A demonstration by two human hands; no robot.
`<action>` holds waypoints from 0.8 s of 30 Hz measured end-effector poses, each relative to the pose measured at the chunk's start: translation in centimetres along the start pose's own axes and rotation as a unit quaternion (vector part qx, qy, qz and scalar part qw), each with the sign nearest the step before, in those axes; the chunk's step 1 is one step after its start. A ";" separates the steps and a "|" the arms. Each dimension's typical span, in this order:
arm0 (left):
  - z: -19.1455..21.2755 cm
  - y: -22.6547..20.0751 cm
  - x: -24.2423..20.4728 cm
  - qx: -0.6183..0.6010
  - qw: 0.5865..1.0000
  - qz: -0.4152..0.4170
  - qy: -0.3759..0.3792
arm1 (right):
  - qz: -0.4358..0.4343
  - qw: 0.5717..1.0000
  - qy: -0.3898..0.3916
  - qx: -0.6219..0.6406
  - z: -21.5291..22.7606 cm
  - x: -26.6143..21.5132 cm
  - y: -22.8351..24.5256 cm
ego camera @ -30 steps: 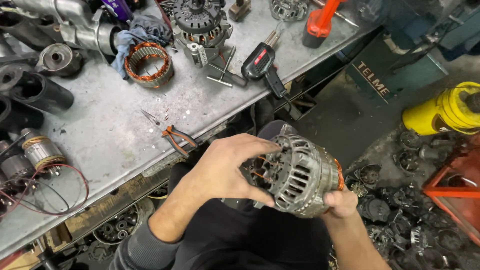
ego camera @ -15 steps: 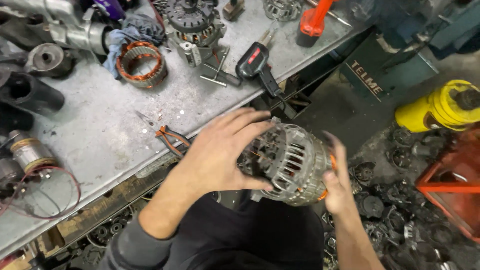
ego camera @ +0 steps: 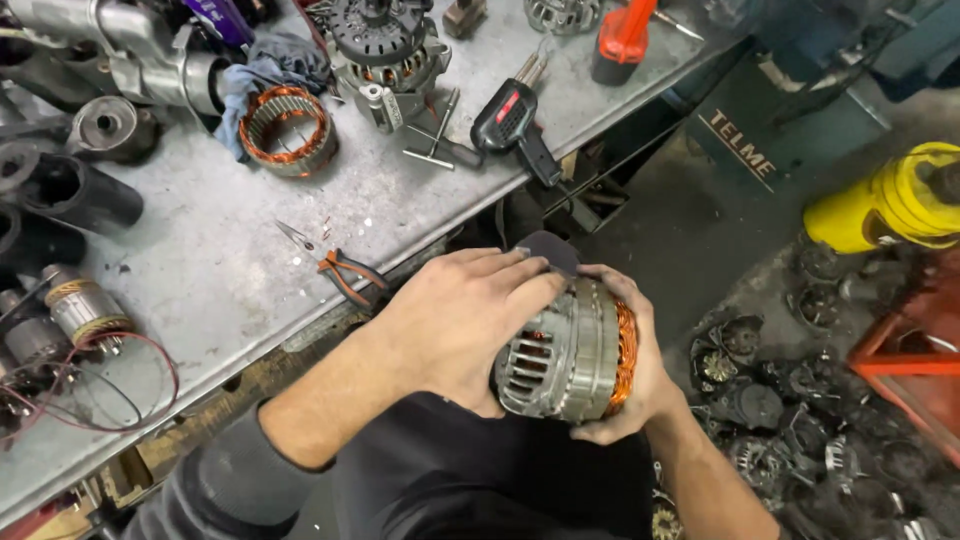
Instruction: The person assembles an alternator by first arranging the copper wires on the stator. They then place the stator into the alternator housing and secure it using a T-handle wrench to tighten the bolts. Finally, they adjust the wires and inspect the assembled unit.
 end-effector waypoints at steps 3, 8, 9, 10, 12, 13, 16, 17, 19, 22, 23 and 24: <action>0.8 0.5 -0.4 -0.042 0.999 -0.006 -0.030 | 0.030 0.998 -0.026 -0.054 -0.1 1.5 1.6; 2.4 0.4 0.2 -0.121 0.990 0.067 0.025 | 0.010 0.998 -0.043 -0.042 0.0 3.2 5.9; 2.5 0.4 0.2 -0.124 0.989 0.081 0.029 | -0.003 0.999 -0.047 -0.013 0.1 3.6 6.8; 2.2 0.3 0.1 -0.122 0.989 0.083 0.026 | -0.001 0.999 -0.043 -0.013 0.5 3.9 7.4; 1.8 0.5 0.0 -0.178 0.980 0.089 -0.006 | -0.032 0.998 -0.039 -0.032 1.4 4.4 8.4; 1.0 0.2 -0.1 -0.177 0.981 0.084 -0.005 | -0.029 0.998 -0.043 -0.034 1.9 4.5 8.6; -1.1 -0.1 -0.3 -0.261 0.957 0.123 -0.040 | -0.103 0.994 -0.031 -0.010 3.4 4.1 7.9; -1.8 -0.2 -0.4 -0.250 0.956 0.151 -0.023 | -0.125 0.991 -0.040 0.006 3.9 3.8 7.2; -2.7 -0.6 -0.7 -0.239 0.954 0.180 -0.008 | -0.147 0.988 -0.047 0.021 4.4 3.4 6.1; -2.3 -2.2 -0.8 -0.165 0.975 0.111 -0.103 | -0.161 0.984 -0.073 -0.002 4.8 3.2 5.1; -2.4 -2.7 -0.6 -0.117 0.984 0.118 -0.066 | -0.159 0.984 -0.077 -0.003 4.6 3.1 5.0; -2.4 -3.2 -0.4 -0.069 0.989 0.124 -0.028 | -0.158 0.984 -0.082 -0.005 4.5 3.0 4.9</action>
Point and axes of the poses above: each hand's wrist, its own x-axis towards the middle knuckle, its own z-axis out of the back of the hand, y = z × x, the point moved 3 cm from there along x, towards the middle knuckle, and after that the axes turned 4 degrees about x, right-handed, at the moved point
